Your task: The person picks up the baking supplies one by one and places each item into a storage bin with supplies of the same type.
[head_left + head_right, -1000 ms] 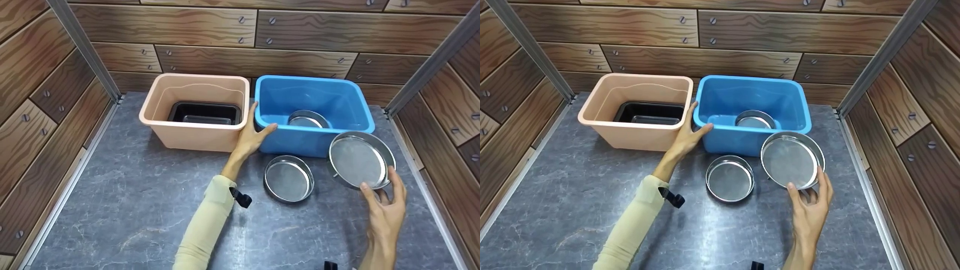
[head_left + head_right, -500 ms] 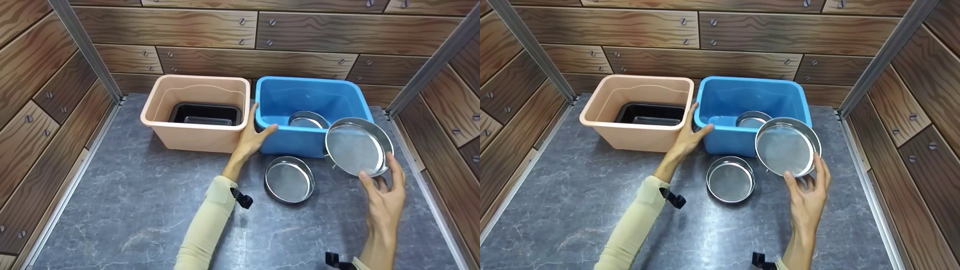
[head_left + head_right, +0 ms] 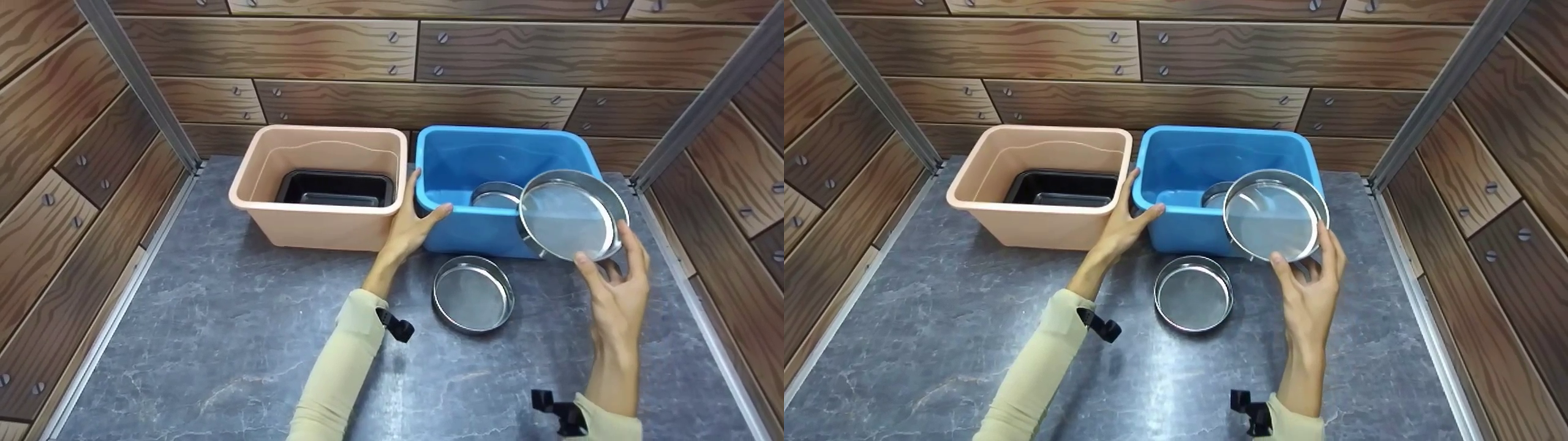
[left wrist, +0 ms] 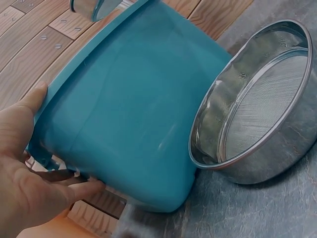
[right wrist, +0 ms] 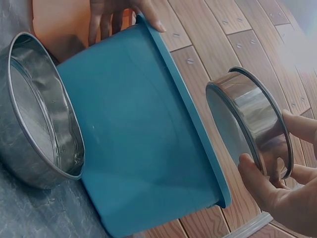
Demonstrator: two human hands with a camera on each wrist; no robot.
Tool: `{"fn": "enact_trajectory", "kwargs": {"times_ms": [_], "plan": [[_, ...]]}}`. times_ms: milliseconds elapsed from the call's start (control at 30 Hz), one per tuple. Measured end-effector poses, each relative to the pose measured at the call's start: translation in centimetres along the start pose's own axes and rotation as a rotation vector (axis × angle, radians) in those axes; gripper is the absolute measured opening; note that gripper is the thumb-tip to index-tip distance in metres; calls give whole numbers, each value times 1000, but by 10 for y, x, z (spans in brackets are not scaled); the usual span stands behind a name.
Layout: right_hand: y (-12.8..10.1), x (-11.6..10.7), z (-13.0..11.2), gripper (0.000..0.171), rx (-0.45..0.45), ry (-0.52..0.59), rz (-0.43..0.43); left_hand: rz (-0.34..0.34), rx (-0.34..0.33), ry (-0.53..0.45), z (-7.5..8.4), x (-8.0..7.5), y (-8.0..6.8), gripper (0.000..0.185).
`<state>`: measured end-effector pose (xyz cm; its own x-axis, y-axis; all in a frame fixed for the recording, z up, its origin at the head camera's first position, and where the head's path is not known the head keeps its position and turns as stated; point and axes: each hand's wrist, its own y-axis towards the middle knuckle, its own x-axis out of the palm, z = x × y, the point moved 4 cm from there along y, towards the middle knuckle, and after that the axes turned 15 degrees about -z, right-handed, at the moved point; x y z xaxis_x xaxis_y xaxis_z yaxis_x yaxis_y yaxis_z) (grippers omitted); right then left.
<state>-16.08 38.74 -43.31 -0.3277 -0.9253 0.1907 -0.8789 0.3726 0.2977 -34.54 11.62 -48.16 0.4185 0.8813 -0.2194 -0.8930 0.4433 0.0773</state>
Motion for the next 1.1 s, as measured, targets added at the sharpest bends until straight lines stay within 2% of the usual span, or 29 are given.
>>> {"fn": "enact_trajectory", "kwargs": {"times_ms": [233, 500, 533, 633, 833, 1100], "plan": [[16, 8, 0, 78, 5, -61, -35, 3, 15, -7, 0, -1, -1, 96], [38, 16, -1, 77, -14, -126, -33, -16, 38, -29, 1, 1, 1, 95], [40, 18, -1, 77, -16, -137, -36, -18, 36, -34, 5, 0, -2, 95], [47, 22, 0, 76, -22, -144, -49, -14, 31, -37, 5, 1, -2, 94], [59, 32, 3, 76, -11, -169, -62, -8, 23, -19, 0, 1, 2, 96], [68, 54, -10, 73, -36, -241, -97, -14, 20, -17, -1, 0, 1, 96]]}}
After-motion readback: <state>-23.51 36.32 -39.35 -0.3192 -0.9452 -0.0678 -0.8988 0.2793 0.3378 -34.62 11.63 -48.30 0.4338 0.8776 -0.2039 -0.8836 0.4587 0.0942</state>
